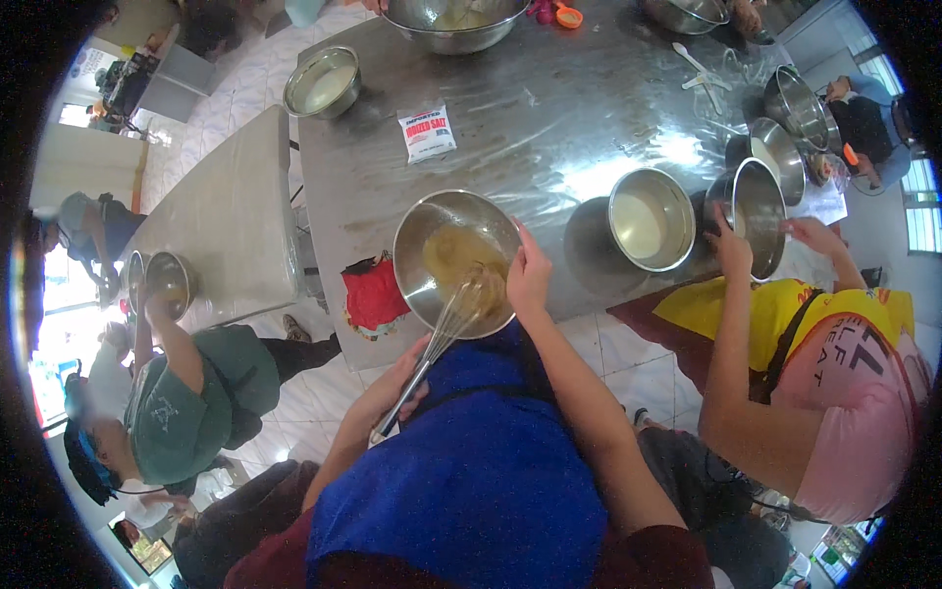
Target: The person whisks a light brown liquid mixture in a metal bowl using a wire whisk.
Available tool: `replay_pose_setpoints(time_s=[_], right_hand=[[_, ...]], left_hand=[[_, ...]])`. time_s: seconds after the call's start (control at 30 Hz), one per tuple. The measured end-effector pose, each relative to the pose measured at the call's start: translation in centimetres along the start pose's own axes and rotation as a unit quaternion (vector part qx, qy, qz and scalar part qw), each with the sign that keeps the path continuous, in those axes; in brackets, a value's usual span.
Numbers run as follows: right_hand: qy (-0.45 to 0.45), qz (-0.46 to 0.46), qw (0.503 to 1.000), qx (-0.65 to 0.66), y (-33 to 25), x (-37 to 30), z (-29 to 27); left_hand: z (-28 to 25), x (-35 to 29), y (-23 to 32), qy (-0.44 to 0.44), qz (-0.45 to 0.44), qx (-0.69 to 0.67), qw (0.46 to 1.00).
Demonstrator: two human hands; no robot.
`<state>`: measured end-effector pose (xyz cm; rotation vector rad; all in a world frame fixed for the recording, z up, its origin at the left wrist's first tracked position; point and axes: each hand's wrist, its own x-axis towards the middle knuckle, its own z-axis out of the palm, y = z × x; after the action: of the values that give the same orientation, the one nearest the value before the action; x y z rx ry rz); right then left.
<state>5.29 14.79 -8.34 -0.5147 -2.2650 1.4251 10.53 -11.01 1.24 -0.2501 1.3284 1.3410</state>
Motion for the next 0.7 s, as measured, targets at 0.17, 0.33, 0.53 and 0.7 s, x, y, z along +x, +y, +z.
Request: replay_pose_setpoints(time_s=[0.17, 0.33, 0.53, 0.7], right_hand=[[0.005, 0.000, 1.000, -0.011, 0.1, -0.9, -0.2], [0.003, -0.051, 0.999, 0.018, -0.6, -0.6, 0.2], [-0.080, 0.098, 0.992, -0.024, -1.4, 0.0, -0.5], [-0.047, 0.042, 0.998, 0.006, -0.5, -0.4, -0.1]], left_hand=[[3.8, -0.4, 2.7, -0.040, 0.146, -0.439, 0.886], [0.4, 0.6, 3.0, -0.113, 0.195, -0.285, 0.932], [-0.6, -0.8, 1.8, 0.190, -0.003, -0.020, 0.982], [-2.6, 2.6, -2.8, 0.154, -0.066, 0.036, 0.985]])
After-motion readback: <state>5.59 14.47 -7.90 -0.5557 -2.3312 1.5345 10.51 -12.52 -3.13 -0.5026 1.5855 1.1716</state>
